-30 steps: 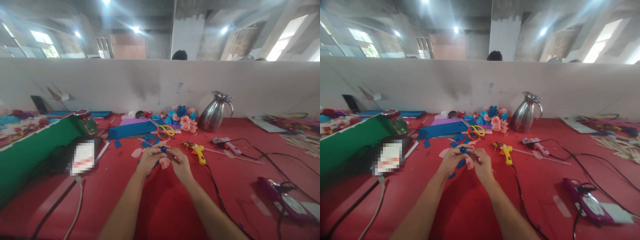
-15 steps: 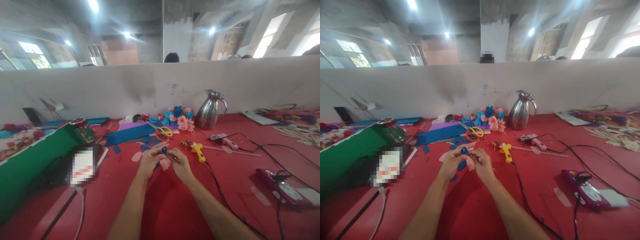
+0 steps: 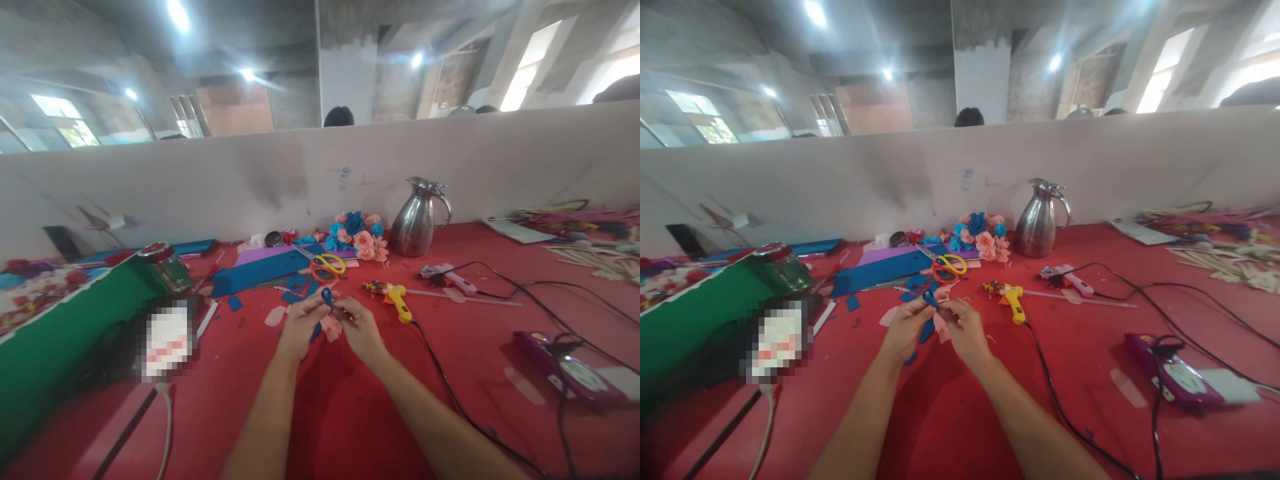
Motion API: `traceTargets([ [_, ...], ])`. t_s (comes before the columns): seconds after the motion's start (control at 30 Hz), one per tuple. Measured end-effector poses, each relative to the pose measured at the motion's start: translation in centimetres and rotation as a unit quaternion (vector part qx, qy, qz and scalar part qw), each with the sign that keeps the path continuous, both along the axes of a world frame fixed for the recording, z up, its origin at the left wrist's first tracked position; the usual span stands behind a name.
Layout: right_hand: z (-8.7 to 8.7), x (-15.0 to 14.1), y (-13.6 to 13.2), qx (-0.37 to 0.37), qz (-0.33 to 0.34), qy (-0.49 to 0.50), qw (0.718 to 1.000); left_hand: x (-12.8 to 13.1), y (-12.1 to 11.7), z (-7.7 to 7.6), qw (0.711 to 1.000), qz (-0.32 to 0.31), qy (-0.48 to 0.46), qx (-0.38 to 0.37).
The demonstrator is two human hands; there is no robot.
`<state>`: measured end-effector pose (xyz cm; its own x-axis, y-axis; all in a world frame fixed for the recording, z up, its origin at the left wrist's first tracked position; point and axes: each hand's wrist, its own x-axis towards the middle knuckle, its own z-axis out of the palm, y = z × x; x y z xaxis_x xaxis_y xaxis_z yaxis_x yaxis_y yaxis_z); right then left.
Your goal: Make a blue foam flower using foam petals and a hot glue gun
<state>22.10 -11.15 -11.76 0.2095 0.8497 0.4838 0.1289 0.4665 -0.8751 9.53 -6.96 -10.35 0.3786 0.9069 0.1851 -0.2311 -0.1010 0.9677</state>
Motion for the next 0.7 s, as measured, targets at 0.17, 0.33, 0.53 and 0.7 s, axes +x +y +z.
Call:
traceTargets([
  [0.17,-0.10,-0.03,0.03,-0.008,-0.023,-0.003,1.000,-0.12,0.25,-0.33,0.999,-0.016,-0.024,-0.036],
  [0.33,-0.53,-0.28,0.03,-0.024,-0.020,-0.010,0.999,0.05,0.12,-0.40,1.000,0.021,-0.008,0.001],
  [0.53,-0.55,-0.21,0.00,-0.032,-0.032,-0.024,0.999,0.44,0.07,-0.62,0.999,0.028,-0.004,-0.016],
  [0.7,-0.44,-0.09,-0.07,-0.033,-0.025,-0.019,0.999,0.50,-0.13,-0.38,0.999,0.043,0.004,-0.004],
])
